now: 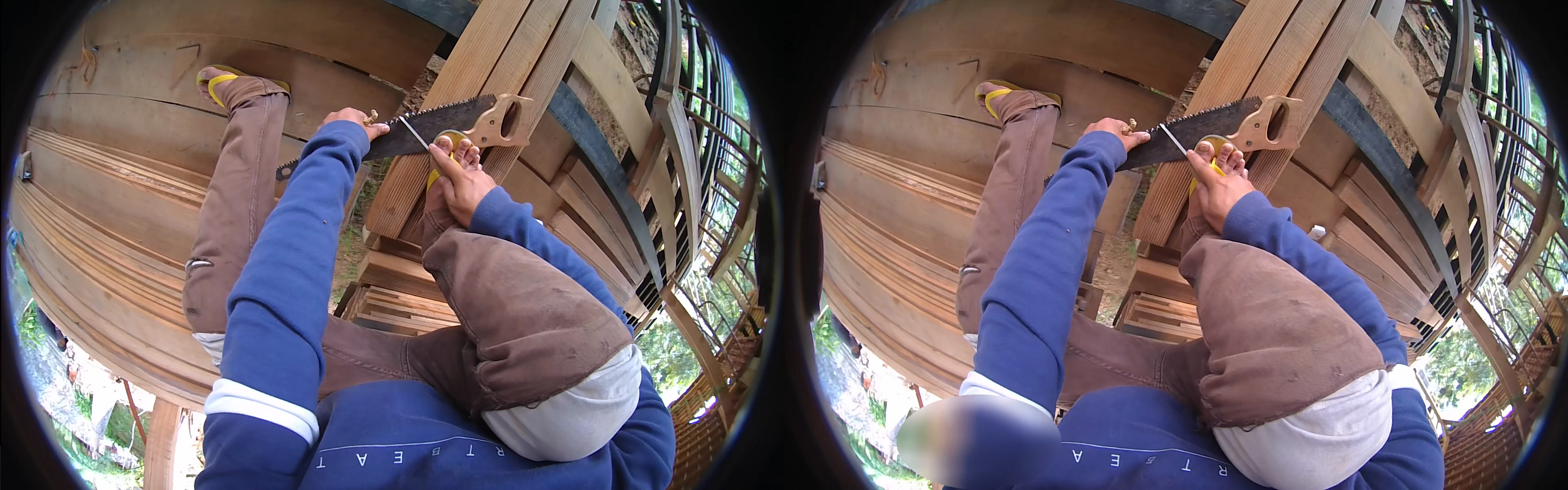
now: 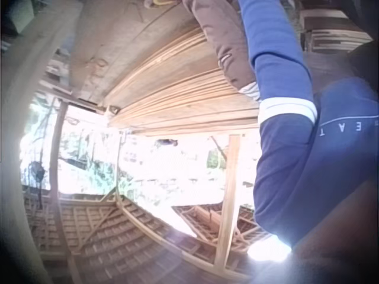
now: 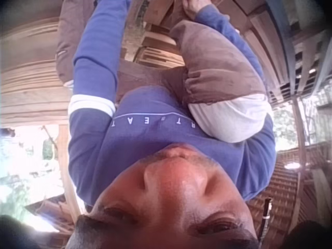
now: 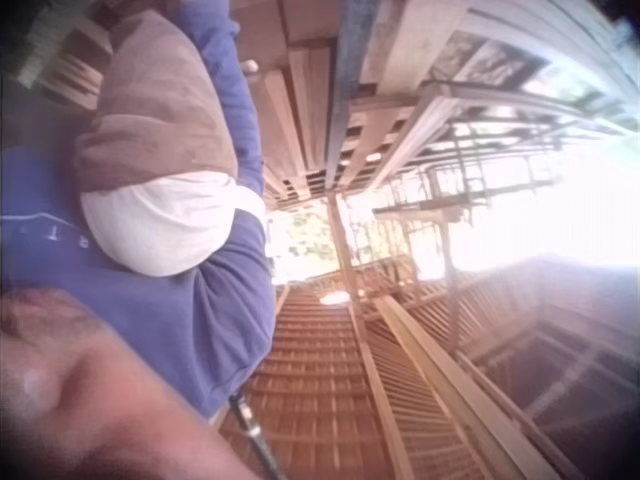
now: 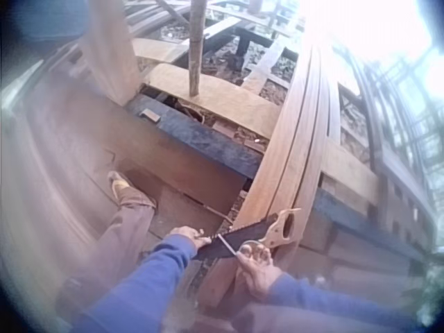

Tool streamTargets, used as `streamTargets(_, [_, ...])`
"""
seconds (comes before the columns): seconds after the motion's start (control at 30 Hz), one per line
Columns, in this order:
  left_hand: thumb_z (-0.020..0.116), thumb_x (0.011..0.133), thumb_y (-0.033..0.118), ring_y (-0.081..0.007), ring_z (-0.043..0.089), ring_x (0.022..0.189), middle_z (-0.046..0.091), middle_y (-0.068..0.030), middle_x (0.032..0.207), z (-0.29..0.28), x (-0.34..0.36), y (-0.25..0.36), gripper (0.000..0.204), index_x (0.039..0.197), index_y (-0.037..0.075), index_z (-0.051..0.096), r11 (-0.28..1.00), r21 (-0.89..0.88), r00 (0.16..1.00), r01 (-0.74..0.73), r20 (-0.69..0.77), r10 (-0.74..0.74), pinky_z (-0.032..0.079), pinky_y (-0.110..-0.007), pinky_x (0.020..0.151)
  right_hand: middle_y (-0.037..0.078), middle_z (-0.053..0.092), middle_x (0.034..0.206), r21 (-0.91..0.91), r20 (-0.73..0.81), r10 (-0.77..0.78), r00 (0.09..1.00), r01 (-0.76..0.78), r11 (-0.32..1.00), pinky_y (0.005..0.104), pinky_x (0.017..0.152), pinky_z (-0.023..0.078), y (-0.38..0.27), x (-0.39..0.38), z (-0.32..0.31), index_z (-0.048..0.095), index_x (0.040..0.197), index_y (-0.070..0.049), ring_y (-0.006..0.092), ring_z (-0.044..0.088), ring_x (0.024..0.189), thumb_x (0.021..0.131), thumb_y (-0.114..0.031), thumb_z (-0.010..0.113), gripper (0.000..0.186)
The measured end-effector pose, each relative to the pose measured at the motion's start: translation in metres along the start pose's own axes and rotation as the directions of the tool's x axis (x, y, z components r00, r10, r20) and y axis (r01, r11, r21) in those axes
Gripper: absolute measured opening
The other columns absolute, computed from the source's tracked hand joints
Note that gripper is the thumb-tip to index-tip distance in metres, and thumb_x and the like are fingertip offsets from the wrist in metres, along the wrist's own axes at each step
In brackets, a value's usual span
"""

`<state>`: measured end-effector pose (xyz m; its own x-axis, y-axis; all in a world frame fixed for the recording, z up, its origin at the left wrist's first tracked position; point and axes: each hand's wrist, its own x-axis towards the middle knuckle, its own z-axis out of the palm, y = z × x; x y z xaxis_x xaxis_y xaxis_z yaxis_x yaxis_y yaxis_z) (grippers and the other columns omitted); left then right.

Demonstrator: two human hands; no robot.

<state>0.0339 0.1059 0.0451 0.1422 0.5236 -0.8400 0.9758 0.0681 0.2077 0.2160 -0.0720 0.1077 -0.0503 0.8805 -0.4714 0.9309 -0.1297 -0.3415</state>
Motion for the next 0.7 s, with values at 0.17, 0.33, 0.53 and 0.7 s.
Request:
streamTargets(0.17, [0.071, 0.078, 0.061, -0.0281, 0.066, 0.105, 0.071, -0.0110, 0.109, 0.002, 0.001, -0.001, 0.056, 0.110, 0.015, 0.073, 0.999, 0.006, 0.999, -0.040, -0.013, 0.040, 0.051, -0.038, 0.094, 0.038, 0.050, 0.127, 0.102, 0.185, 0.186, 0.965, -0.207, 0.973, 0.0517, 0.102, 0.041, -0.016, 0.011, -0.008, 0.035, 0.148, -0.024, 0.0521, 0.055, 0.112, 0.090, -0.023, 0.046, 0.060])
streamTargets(0.33, [0.070, 0.078, 0.061, -0.0282, 0.067, 0.104, 0.071, -0.0112, 0.107, 0.004, 0.004, -0.002, 0.056, 0.109, 0.014, 0.073, 0.999, 0.023, 0.998, -0.043, -0.041, 0.044, 0.051, -0.039, 0.093, 0.036, 0.056, 0.117, -0.024, 0.095, 0.130, 0.987, -0.128, 0.992, 0.0516, 0.096, 0.046, -0.014, 0.016, 0.000, 0.036, 0.147, -0.019, 0.0504, 0.059, 0.103, 0.093, -0.020, 0.046, 0.055])
streamTargets(0.53, [0.069, 0.078, 0.063, -0.0289, 0.066, 0.104, 0.072, -0.0099, 0.107, 0.004, 0.001, 0.007, 0.056, 0.108, 0.016, 0.074, 0.992, 0.102, 0.994, -0.076, -0.073, 0.084, 0.051, -0.039, 0.092, 0.030, 0.065, 0.101, 0.139, 0.253, 0.221, 0.942, -0.261, 0.955, 0.0492, 0.089, 0.049, -0.034, 0.084, -0.027, 0.037, 0.146, -0.017, 0.0437, 0.065, 0.097, 0.094, -0.025, 0.047, 0.053])
streamTargets(0.7, [0.069, 0.080, 0.060, -0.0301, 0.061, 0.116, 0.066, -0.0086, 0.124, -0.007, -0.011, 0.009, 0.054, 0.118, 0.022, 0.070, 0.995, 0.101, 0.999, 0.022, 0.022, -0.024, 0.048, -0.041, 0.099, 0.031, 0.065, 0.101, 0.330, 0.063, 0.209, 0.976, -0.218, 0.918, 0.0514, 0.086, 0.050, -0.032, 0.080, -0.054, 0.033, 0.148, -0.020, 0.0462, 0.063, 0.094, 0.095, -0.028, 0.048, 0.056])
